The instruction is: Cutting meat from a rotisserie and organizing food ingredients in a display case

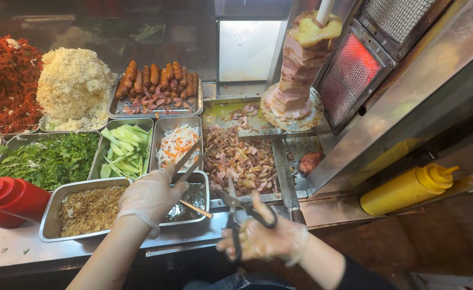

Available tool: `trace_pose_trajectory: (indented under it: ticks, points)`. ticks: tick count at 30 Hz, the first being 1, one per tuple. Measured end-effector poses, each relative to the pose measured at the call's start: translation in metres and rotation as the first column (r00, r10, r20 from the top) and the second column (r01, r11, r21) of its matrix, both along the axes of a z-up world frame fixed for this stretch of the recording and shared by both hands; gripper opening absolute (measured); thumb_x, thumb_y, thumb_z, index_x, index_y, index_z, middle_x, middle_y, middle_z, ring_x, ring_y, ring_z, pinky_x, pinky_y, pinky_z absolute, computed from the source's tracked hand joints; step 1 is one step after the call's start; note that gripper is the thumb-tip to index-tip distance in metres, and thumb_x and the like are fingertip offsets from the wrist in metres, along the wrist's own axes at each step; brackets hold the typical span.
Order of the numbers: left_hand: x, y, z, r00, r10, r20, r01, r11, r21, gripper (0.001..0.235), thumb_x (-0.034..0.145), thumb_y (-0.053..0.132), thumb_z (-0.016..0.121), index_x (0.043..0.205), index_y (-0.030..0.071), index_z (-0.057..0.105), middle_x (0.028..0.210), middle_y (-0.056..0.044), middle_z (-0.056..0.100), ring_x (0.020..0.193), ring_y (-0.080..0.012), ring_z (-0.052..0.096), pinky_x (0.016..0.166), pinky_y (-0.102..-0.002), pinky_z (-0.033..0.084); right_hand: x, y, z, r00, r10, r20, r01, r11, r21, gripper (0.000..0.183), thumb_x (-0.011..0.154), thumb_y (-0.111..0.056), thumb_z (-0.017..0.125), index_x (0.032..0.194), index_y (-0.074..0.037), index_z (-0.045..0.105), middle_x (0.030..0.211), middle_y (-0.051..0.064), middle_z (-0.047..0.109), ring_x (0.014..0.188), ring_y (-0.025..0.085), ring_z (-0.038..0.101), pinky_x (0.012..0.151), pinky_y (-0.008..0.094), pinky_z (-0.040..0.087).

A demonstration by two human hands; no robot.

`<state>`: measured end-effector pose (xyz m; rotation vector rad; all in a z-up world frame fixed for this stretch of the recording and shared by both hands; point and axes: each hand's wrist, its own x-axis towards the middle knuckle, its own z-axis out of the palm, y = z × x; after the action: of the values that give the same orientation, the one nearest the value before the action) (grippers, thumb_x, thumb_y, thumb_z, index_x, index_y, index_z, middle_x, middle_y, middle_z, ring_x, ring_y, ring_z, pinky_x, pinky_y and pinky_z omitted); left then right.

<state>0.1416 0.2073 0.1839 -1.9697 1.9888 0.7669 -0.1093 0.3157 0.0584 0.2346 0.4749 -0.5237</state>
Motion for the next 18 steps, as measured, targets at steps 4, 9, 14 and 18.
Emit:
trace_pose_trajectory:
  ticks: [4,9,14,18]
  points:
    - [0.003,0.006,0.004,1.000,0.023,-0.018,-0.022,1.000,0.016,0.041,0.094,0.051,0.050,0.128,0.029,0.054,0.116,-0.014,0.073,0.110,-0.0395,0.069,0.090,-0.049,0.053,0.014,-0.029,-0.018,0.963,-0.087,-0.254,0.052,0.989,-0.142,0.075,0.090,-0.080,0.046,0.091,-0.006,0.056,0.084,0.009,0.063,0.065,0.019,0.060,0.058,0.027,0.055]
    - [0.023,0.004,-0.017,0.999,0.024,-0.032,-0.024,1.000,0.001,0.046,0.095,0.053,0.049,0.136,0.031,0.051,0.127,-0.014,0.067,0.116,-0.0387,0.067,0.092,-0.053,0.054,-0.017,-0.018,-0.007,0.934,-0.210,-0.288,0.224,0.974,0.016,0.063,0.088,-0.068,0.063,0.096,-0.006,0.050,0.061,0.000,0.053,0.039,0.008,0.055,0.031,0.017,0.054]
    - [0.028,0.005,-0.014,0.996,0.070,-0.051,-0.069,0.997,0.020,0.047,0.095,0.055,0.047,0.135,0.029,0.051,0.128,-0.012,0.066,0.116,-0.0380,0.067,0.091,-0.052,0.053,-0.005,-0.008,-0.006,0.995,-0.045,0.087,0.057,0.987,-0.148,0.091,0.086,-0.077,0.055,0.113,0.010,0.064,0.121,0.029,0.069,0.109,0.042,0.068,0.096,0.045,0.055]
    - [0.019,0.006,-0.012,0.997,0.036,-0.062,-0.036,0.999,-0.003,0.047,0.094,0.054,0.050,0.136,0.032,0.049,0.126,-0.013,0.068,0.115,-0.0396,0.067,0.093,-0.053,0.053,0.012,-0.032,-0.007,0.986,-0.103,-0.132,0.096,0.994,-0.055,0.074,0.082,-0.073,0.063,0.106,-0.003,0.053,0.097,0.019,0.062,0.084,0.029,0.061,0.067,0.036,0.058]
